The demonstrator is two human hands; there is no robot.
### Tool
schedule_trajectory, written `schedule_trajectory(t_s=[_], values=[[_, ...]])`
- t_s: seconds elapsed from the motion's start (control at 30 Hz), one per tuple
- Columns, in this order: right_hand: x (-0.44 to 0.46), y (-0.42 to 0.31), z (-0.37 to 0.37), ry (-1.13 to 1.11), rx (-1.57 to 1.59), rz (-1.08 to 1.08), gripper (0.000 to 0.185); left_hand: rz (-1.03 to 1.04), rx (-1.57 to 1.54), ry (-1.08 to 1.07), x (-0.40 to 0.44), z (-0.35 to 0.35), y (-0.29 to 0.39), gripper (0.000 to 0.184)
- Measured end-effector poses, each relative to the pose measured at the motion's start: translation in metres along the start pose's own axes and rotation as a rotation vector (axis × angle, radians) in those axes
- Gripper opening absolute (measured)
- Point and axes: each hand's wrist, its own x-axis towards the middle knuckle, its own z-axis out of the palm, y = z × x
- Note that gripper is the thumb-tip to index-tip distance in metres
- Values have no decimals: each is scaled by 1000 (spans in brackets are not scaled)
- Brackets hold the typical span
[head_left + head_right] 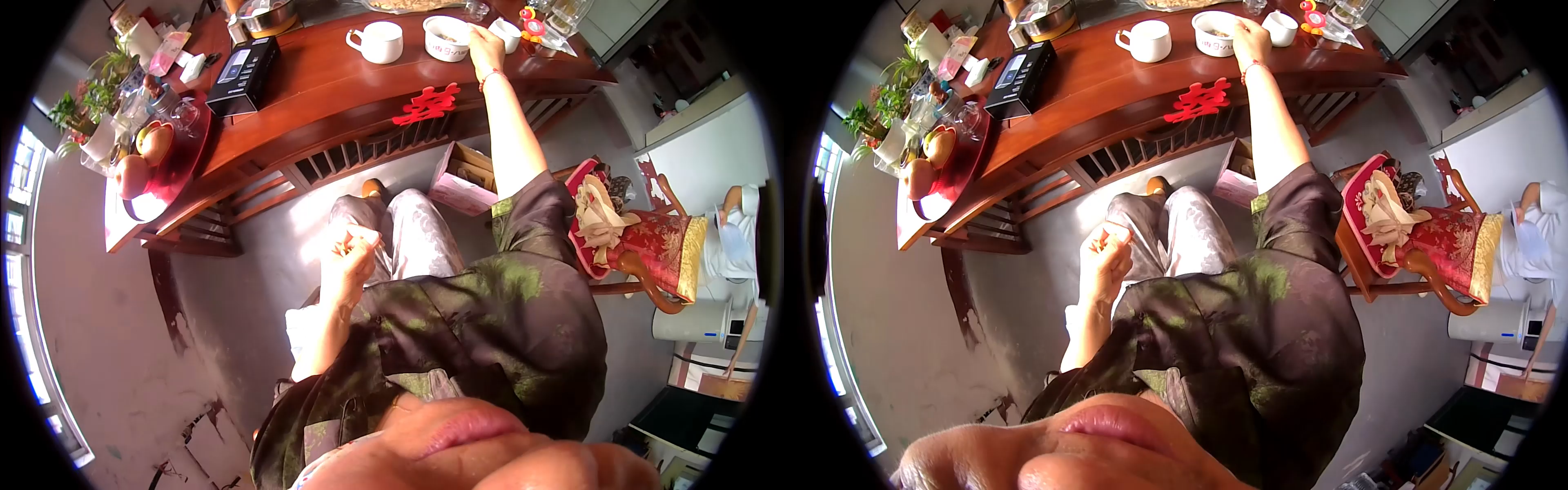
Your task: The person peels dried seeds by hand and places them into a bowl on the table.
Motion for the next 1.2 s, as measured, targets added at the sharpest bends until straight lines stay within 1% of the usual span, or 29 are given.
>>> schedule_trajectory(t_s=[0.03, 0.07, 0.1, 0.17, 0.23, 0.3, 0.43, 0.5, 0.57, 0.6, 0.63, 0.7, 0.73, 0.8, 0.83, 0.9, 0.93, 1.0, 1.03, 1.07, 1.1, 1.17, 1.2], values=[[-5, -8, -2, -19, -17, 44, 22, -4, 1, 7, 0, -1, 0, 10], [-13, -15, -5, -22, 77, 24, 20, 2, 4, 0, 2, -2, 0, 10], [-25, -27, -12, -25, 73, 28, 20, 7, 5, -8, 3, -3, -1, 10], [-60, -55, -29, -193, 286, 173, 18, 5, -7, -8, 6, -5, -2, 11], [-115, -92, -39, -244, 453, 324, 24, 13, 0, -10, 9, -4, -2, 12], [-168, -98, -50, -433, 583, 507, 28, 5, 1, -12, 11, -2, -1, 9], [-281, -92, -61, -596, 891, 1114, 30, 66, 21, -67, 12, 1, -2, 3], [-327, -92, -64, -633, 885, 1226, 30, 94, 80, -30, 10, 3, -5, 4], [-360, -78, -63, -666, 957, 1384, 25, 82, 144, -25, 9, 0, -9, 5], [-369, -82, -64, -650, 934, 1454, 24, 67, 200, 0, 5, 3, -8, 6], [-373, -88, -66, -672, 999, 1446, 25, 110, 296, 25, 5, 7, -9, 7], [-378, -97, -68, -639, 1032, 1368, 27, 140, 349, -4, -1, 14, -8, 10], [-376, -101, -68, -636, 1034, 1362, 27, 141, 350, -10, -1, 13, -9, 10], [-373, -108, -69, -612, 1014, 1314, 30, 168, 466, -55, -2, 9, -15, 13], [-371, -115, -69, -611, 1013, 1312, 30, 169, 465, -58, -3, 10, -16, 13], [-369, -126, -70, -484, 936, 1371, 32, 175, 483, -91, -5, 13, -20, 16], [-369, -126, -71, -482, 935, 1370, 32, 138, 512, -76, -4, 11, -23, 16], [-372, -126, -76, -507, 917, 1320, 31, 123, 503, -99, -5, 9, -22, 16], [-378, -117, -75, -452, 944, 1282, 30, 113, 495, -121, -6, 11, -19, 16], [-380, -114, -78, -467, 900, 1273, 29, 14, 380, -112, -10, 17, -8, 15], [-376, -116, -81, -484, 857, 1253, 29, -35, 273, -64, -7, 10, -15, 23], [-370, -123, -90, -565, 903, 1096, 27, -115, 13, -111, 0, 3, -13, 34], [-366, -135, -93, -533, 830, 1069, 22, -139, 26, -112, 1, 6, -9, 41]])
